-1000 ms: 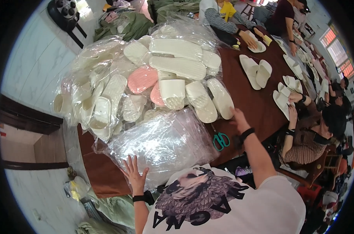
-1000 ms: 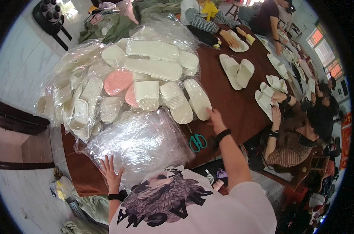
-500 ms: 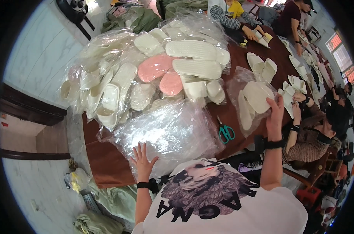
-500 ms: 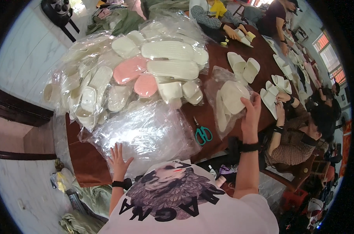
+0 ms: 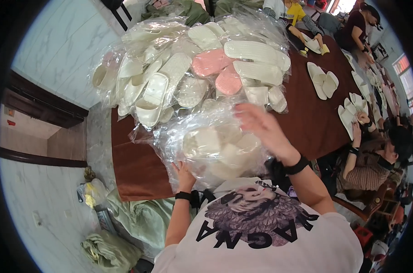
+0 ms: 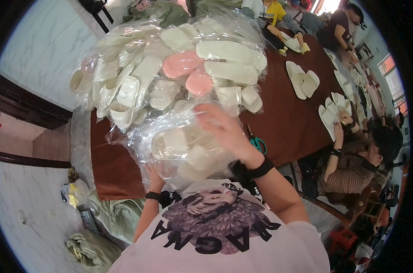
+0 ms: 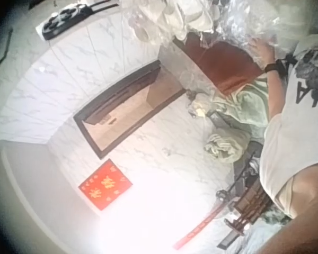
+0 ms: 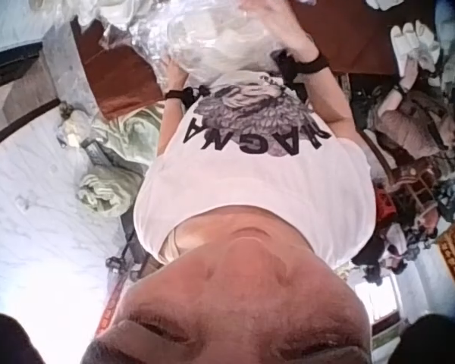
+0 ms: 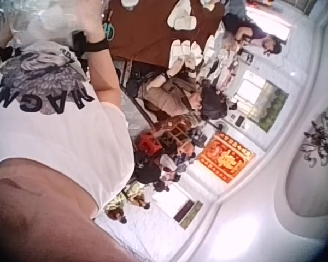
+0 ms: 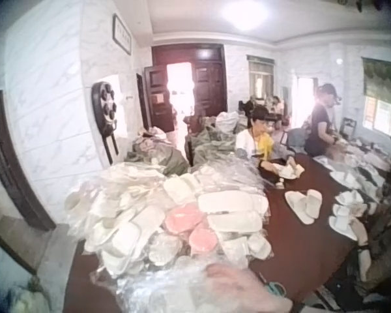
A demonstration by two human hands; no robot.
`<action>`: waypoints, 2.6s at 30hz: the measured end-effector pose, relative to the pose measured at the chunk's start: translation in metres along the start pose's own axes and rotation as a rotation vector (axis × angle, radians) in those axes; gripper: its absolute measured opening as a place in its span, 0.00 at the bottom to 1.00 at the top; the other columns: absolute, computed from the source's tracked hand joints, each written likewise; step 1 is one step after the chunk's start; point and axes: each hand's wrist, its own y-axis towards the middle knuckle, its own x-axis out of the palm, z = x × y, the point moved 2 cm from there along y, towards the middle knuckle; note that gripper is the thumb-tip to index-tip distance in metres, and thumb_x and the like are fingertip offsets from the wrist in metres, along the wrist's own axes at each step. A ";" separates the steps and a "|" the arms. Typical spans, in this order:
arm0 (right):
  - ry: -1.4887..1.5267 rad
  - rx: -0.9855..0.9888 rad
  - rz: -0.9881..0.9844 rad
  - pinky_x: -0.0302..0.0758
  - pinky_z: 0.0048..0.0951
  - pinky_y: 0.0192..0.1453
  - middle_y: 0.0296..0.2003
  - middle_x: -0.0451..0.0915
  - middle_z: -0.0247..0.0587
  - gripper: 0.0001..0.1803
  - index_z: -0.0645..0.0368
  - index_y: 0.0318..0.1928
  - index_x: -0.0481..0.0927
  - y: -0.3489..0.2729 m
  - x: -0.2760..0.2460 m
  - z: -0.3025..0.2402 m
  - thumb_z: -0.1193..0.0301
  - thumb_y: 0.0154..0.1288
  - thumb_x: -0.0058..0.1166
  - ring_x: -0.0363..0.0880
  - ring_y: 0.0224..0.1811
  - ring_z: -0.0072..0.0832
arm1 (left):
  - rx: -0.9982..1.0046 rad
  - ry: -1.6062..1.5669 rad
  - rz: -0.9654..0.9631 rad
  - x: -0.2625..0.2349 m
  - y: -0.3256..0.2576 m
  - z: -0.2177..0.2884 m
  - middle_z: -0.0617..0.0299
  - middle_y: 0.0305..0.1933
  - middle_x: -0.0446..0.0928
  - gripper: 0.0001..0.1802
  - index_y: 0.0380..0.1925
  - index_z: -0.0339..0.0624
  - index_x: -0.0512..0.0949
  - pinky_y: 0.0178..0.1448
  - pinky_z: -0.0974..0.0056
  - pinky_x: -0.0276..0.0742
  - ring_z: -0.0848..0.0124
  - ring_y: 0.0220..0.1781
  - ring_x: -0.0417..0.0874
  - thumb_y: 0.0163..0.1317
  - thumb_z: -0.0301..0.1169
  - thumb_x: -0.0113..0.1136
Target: Sorting and packing foam slippers and components into plastic bags.
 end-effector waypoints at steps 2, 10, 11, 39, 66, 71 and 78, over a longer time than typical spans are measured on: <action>-0.026 0.129 0.200 0.78 0.25 0.45 0.47 0.79 0.38 0.13 0.62 0.52 0.75 0.002 -0.036 0.016 0.70 0.72 0.47 0.80 0.44 0.23 | -0.020 0.046 -0.017 0.003 0.001 -0.005 0.48 0.75 0.52 0.37 0.60 0.43 0.71 0.72 0.27 0.31 0.47 0.79 0.39 0.55 0.52 0.64; -0.390 0.407 -0.039 0.78 0.26 0.36 0.30 0.83 0.42 0.10 0.64 0.42 0.81 -0.029 -0.062 0.128 0.73 0.65 0.50 0.82 0.33 0.25 | 0.018 -0.059 0.064 0.006 -0.001 -0.016 0.43 0.73 0.54 0.35 0.57 0.39 0.72 0.73 0.29 0.31 0.48 0.79 0.39 0.55 0.50 0.62; -0.601 0.433 -0.111 0.78 0.27 0.35 0.28 0.83 0.43 0.10 0.64 0.41 0.81 -0.031 -0.062 0.146 0.74 0.63 0.50 0.82 0.32 0.26 | 0.020 -0.044 0.040 0.006 -0.001 -0.016 0.44 0.73 0.54 0.35 0.58 0.40 0.72 0.73 0.30 0.31 0.48 0.79 0.39 0.55 0.50 0.62; -0.441 0.193 0.085 0.72 0.26 0.33 0.32 0.76 0.35 0.08 0.59 0.41 0.75 -0.015 -0.066 0.100 0.75 0.62 0.58 0.73 0.30 0.25 | 0.016 -0.048 0.054 -0.035 -0.018 -0.030 0.50 0.73 0.56 0.24 0.59 0.41 0.70 0.75 0.36 0.42 0.49 0.78 0.47 0.62 0.31 0.56; -0.184 0.569 -0.533 0.71 0.32 0.56 0.51 0.78 0.41 0.30 0.63 0.58 0.73 0.013 -0.019 0.204 0.64 0.58 0.65 0.74 0.52 0.30 | -0.419 -0.893 0.172 -0.028 -0.030 -0.019 0.58 0.29 0.84 0.14 0.48 0.40 0.77 0.41 0.69 0.76 0.72 0.34 0.85 0.62 0.27 0.57; -0.507 0.285 -0.258 0.71 0.34 0.56 0.50 0.78 0.47 0.31 0.65 0.56 0.73 0.000 -0.025 0.226 0.61 0.57 0.67 0.76 0.50 0.35 | -0.431 -0.889 0.173 -0.026 -0.030 -0.021 0.58 0.30 0.84 0.14 0.48 0.40 0.77 0.41 0.70 0.76 0.73 0.34 0.84 0.62 0.26 0.56; -0.463 0.294 -0.189 0.73 0.36 0.55 0.47 0.80 0.50 0.26 0.64 0.52 0.77 -0.015 -0.006 0.204 0.62 0.57 0.66 0.79 0.50 0.41 | -0.381 -0.994 0.180 -0.028 -0.027 -0.018 0.58 0.27 0.82 0.13 0.47 0.39 0.78 0.40 0.70 0.75 0.74 0.33 0.84 0.62 0.24 0.55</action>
